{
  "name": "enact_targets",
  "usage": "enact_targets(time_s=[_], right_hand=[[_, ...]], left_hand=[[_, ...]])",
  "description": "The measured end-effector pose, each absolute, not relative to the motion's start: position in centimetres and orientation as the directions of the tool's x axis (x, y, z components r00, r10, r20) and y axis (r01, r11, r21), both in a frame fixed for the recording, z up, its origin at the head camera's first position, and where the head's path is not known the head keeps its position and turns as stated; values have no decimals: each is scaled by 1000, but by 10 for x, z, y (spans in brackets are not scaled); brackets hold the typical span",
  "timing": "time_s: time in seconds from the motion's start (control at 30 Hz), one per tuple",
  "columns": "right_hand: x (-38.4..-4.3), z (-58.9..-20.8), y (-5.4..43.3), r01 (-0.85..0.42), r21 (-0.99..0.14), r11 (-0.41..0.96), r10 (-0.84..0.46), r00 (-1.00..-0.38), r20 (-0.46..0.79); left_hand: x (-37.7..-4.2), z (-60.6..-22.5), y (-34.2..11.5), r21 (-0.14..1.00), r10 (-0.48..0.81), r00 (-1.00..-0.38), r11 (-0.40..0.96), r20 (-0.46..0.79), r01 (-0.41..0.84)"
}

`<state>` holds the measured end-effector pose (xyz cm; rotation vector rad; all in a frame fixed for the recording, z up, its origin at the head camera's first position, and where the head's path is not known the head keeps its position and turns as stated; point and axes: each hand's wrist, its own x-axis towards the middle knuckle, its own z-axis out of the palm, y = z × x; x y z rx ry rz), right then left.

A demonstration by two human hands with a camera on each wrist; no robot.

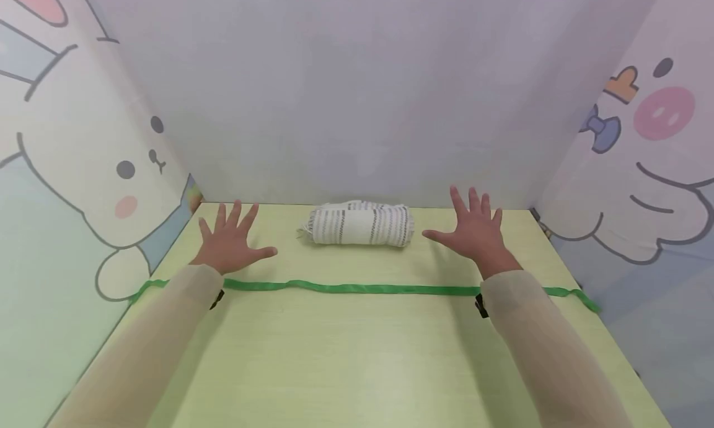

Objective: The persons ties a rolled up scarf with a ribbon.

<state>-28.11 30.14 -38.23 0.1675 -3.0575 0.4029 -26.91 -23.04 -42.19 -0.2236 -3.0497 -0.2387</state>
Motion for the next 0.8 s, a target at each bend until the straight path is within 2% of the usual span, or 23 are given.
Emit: enact_targets(time_s=[0.43,0.8], right_hand=[[-288,-391,274,-184,-284,941,-154,-980,123],[-299,-414,246,-239,-339,910,-196,-968,155]], left_hand=[[-276,-421,-199,175,208,-958,954,198,244],[-287,-438,-159,197,243,-929,932,279,303]])
